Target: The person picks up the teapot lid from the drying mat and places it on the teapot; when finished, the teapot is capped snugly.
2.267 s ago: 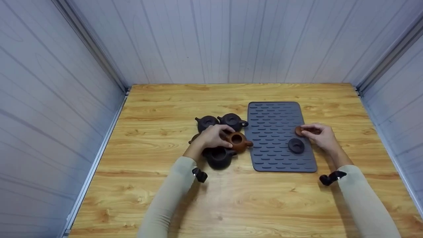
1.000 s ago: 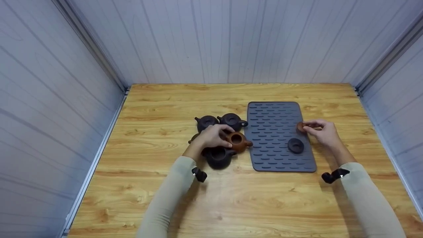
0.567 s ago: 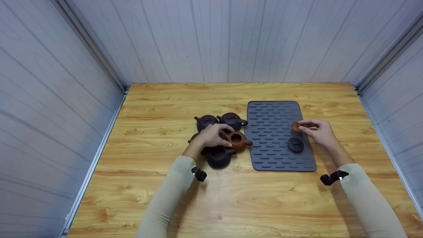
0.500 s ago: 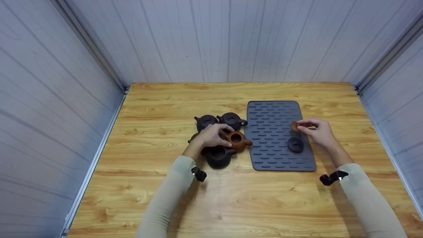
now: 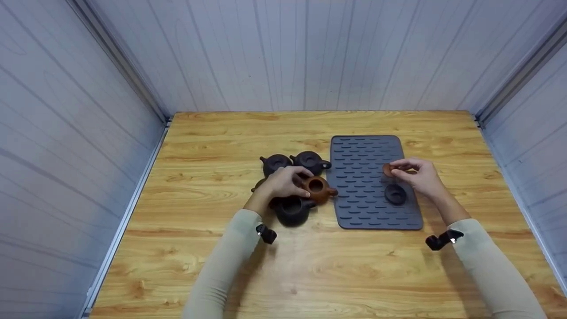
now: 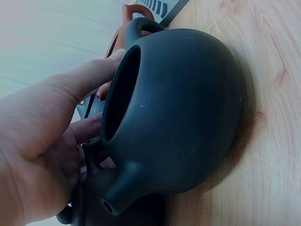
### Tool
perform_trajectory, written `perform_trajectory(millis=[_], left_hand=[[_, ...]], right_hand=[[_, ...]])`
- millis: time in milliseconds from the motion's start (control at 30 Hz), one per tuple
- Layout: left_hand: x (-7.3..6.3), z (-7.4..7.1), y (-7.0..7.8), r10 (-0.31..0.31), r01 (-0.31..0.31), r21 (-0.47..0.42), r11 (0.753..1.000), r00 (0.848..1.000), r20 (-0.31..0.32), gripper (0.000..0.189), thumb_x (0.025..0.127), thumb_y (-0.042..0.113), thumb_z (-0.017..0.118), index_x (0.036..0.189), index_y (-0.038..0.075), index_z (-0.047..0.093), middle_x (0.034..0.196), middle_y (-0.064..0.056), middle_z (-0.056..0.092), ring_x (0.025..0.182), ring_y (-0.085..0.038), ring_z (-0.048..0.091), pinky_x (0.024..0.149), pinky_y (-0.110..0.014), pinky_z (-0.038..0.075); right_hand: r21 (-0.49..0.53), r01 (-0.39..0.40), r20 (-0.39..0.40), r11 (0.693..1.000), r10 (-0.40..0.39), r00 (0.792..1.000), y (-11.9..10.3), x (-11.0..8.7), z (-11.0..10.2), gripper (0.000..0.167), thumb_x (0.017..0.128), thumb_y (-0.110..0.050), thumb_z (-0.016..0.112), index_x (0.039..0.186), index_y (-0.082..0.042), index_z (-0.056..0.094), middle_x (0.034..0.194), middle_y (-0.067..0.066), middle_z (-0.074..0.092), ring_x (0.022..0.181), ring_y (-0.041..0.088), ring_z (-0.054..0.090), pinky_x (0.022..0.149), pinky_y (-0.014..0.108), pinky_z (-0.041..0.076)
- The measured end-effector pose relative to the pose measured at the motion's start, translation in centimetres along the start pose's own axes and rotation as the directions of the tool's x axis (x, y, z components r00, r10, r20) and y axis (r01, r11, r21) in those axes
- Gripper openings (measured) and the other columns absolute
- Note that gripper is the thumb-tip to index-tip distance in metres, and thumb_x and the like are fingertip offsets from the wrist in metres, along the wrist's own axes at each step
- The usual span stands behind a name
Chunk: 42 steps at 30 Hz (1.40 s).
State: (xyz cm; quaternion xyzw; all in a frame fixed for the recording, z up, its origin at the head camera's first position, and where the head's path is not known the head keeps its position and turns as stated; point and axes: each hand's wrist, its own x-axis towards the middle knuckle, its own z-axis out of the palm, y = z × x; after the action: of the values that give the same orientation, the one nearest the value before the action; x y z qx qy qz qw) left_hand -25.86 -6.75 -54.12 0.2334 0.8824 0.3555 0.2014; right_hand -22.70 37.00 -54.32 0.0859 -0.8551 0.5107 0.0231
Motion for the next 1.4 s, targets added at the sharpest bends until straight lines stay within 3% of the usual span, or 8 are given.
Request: perform_trajectory(millis=[300, 567, 833, 1200, 1400], left_hand=[[0.6, 0.6, -1.2, -0.011, 0.011, -0.003, 1.000, 1.000, -0.010, 0.056, 0.091, 0.039, 0.097, 0.142, 0.031, 0.075, 0.134, -0.001, 0.084, 0.127, -0.021, 0.077, 0.112, -0.043, 0.058], [-0.4, 0.1, 0.7, -0.027, 0.027, 0.009, 1.000, 1.000, 0.002, 0.055, 0.095, 0.033, 0.094, 0.146, 0.026, 0.074, 0.137, -0.007, 0.083, 0.132, -0.028, 0.077, 0.117, -0.052, 0.056], [1.8, 1.4, -2.8, -0.006, 0.006, 0.008, 1.000, 1.000, -0.027, 0.055, 0.088, 0.044, 0.099, 0.138, 0.039, 0.076, 0.128, 0.004, 0.086, 0.124, -0.018, 0.079, 0.112, -0.045, 0.057], [-0.5, 0.0, 1.2, -0.056, 0.056, 0.004, 0.998, 0.998, -0.008, 0.056, 0.094, 0.030, 0.095, 0.145, 0.026, 0.074, 0.138, -0.008, 0.082, 0.134, -0.029, 0.075, 0.119, -0.053, 0.054], [1.1, 0.7, -1.6, -0.023, 0.023, 0.010, 1.000, 1.000, -0.016, 0.057, 0.090, 0.039, 0.098, 0.142, 0.031, 0.075, 0.134, -0.002, 0.084, 0.128, -0.023, 0.077, 0.113, -0.048, 0.056]], right_hand=[[0.021, 0.015, 0.020, 1.000, -0.015, 1.000, -0.9, -0.1, 1.0, 0.025, 0.103, -0.006, 0.081, 0.124, 0.007, 0.081, 0.108, -0.025, 0.073, 0.101, -0.007, 0.069, 0.089, 0.010, 0.058], [0.050, 0.042, 0.045, 0.998, -0.044, 0.998, -2.1, -0.2, 2.2, 0.022, 0.101, 0.000, 0.081, 0.122, 0.008, 0.082, 0.109, -0.010, 0.075, 0.100, -0.005, 0.070, 0.086, 0.011, 0.059], [0.015, 0.101, 0.098, 0.995, -0.102, 0.990, -3.3, -0.1, 3.5, 0.019, 0.102, 0.000, 0.080, 0.121, 0.004, 0.083, 0.116, 0.022, 0.073, 0.100, -0.005, 0.068, 0.086, 0.010, 0.058], [0.041, 0.107, 0.134, 0.993, -0.112, 0.985, -4.2, 0.3, 5.7, 0.018, 0.100, -0.001, 0.083, 0.118, 0.002, 0.084, 0.116, 0.025, 0.074, 0.101, -0.003, 0.068, 0.091, 0.014, 0.059], [0.027, 0.105, 0.169, 0.994, -0.108, 0.980, -4.9, 0.5, 7.1, 0.018, 0.101, -0.006, 0.084, 0.119, -0.003, 0.086, 0.115, 0.021, 0.075, 0.103, -0.001, 0.068, 0.094, 0.013, 0.057]])
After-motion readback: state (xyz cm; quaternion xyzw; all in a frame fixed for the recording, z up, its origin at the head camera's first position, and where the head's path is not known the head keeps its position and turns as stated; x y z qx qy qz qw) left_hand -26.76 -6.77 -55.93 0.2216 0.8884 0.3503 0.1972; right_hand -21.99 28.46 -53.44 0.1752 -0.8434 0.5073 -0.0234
